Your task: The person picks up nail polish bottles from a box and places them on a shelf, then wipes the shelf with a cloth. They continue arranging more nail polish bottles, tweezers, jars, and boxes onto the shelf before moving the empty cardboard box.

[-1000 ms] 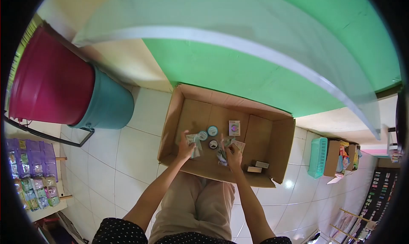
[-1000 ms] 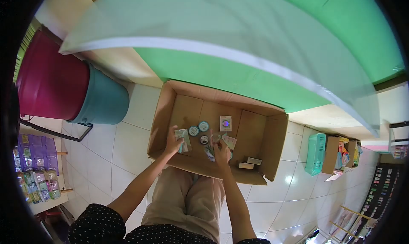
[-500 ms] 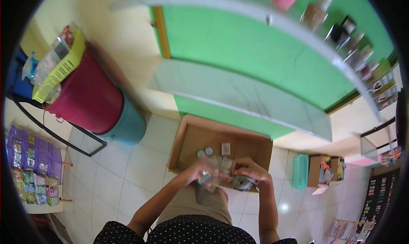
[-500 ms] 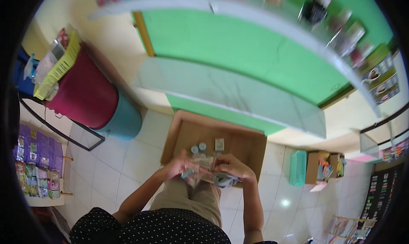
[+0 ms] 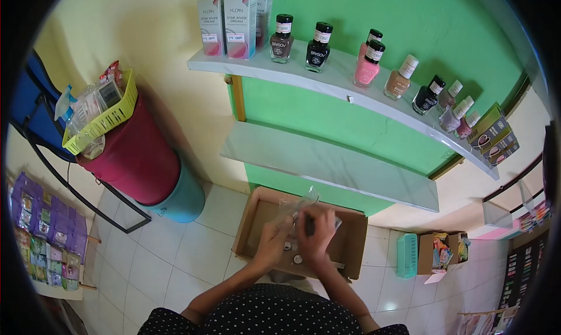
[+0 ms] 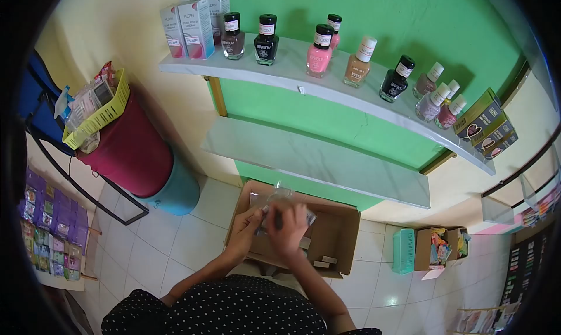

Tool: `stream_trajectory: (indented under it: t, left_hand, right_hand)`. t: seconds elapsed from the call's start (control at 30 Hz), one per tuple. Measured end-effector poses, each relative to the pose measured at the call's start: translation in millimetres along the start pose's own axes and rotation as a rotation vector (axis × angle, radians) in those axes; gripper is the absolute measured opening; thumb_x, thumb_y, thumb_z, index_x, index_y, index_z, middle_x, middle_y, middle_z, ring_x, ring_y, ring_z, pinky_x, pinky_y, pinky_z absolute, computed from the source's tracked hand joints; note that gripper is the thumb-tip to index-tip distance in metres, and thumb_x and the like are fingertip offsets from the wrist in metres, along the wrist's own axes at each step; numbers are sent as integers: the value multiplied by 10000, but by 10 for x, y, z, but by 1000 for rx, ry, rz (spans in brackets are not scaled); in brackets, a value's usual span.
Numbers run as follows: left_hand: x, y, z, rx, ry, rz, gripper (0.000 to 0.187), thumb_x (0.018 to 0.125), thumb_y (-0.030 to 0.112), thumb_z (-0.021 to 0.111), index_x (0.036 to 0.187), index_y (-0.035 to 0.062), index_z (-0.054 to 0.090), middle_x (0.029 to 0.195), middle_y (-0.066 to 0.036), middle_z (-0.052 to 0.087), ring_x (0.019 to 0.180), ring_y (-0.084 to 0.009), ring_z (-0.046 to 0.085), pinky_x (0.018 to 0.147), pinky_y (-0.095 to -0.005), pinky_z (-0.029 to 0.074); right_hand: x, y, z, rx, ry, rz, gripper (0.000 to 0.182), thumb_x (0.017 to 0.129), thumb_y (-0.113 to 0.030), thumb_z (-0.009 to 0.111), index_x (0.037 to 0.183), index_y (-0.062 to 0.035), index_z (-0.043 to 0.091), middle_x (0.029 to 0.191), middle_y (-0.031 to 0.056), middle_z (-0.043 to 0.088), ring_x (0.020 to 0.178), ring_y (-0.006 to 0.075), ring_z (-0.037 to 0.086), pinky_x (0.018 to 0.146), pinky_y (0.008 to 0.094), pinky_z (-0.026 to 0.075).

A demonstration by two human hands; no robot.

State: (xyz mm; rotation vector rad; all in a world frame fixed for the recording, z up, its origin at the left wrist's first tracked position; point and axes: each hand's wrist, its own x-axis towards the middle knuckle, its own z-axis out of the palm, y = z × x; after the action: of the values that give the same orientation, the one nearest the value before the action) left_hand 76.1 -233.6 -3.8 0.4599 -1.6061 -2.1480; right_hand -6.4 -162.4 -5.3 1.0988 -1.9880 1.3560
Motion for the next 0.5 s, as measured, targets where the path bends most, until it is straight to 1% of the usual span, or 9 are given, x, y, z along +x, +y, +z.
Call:
stream_trajectory:
  t: [0.03,0.1,0.2,0.23,0.3,0.37,0.43,0.47,0.5]
  left_hand:
    - [-4,77,14,-10,8,-71,301,907,289,393,945,33,549,862,-6,550,753,-65,516,638,-222,436]
    - [18,93,-18,-114,6,-120,297,906,283,400,951,29,548,859,-5,551,746,-63,516,634,-220,432]
    - [91,129,-60,-248,21,-136,286,900,272,420,951,22,550,848,-2,555,727,-56,512,628,-211,421]
    - [122,143,-71,-275,28,-111,278,895,267,434,946,21,552,840,1,559,714,-52,507,626,-205,416]
    - [151,221,-86,-262,11,-121,291,889,269,447,974,12,555,839,2,564,705,-43,497,617,-202,409]
    - [172,268,-70,-248,-13,-141,309,883,271,461,1003,3,558,837,2,570,697,-34,487,608,-199,403]
    - [207,281,-47,-128,-63,-95,310,878,236,471,1029,-20,560,890,-25,579,763,-50,507,666,-194,404]
    - [218,271,-50,-127,-64,-100,310,878,236,471,1029,-20,560,890,-25,579,763,-50,507,666,-194,404]
    - [232,261,-60,-105,-87,-97,338,870,243,488,1087,-13,529,919,-27,586,783,-55,507,682,-192,406]
  right_hand:
    - [59,47,-27,-1,-2,10,155,680,-8,598,829,-29,559,796,122,534,700,288,498,607,345,411]
    - [190,171,-106,-52,4,133,140,701,-21,594,836,-8,558,779,114,544,678,245,510,606,319,411]
    - [336,150,-282,301,14,601,187,733,-115,640,852,9,565,720,48,568,655,92,502,599,244,397]
    - [322,132,-325,302,9,603,187,733,-115,640,852,9,565,720,48,568,655,92,502,599,244,397]
    - [296,98,-395,553,-152,723,205,732,-140,655,860,1,580,737,26,580,663,82,511,619,220,406]
    - [298,37,-358,570,-171,702,181,736,-126,654,856,-3,595,755,24,594,663,80,520,642,208,414]
    - [318,44,-296,647,-261,787,143,750,-93,635,853,1,601,747,26,601,670,72,524,643,205,416]
    - [365,14,-271,734,-235,817,129,759,-78,627,850,11,604,755,33,612,690,64,533,644,198,418]
    - [362,43,-251,735,-234,820,129,759,-78,627,850,11,604,755,33,612,690,64,533,644,198,418]
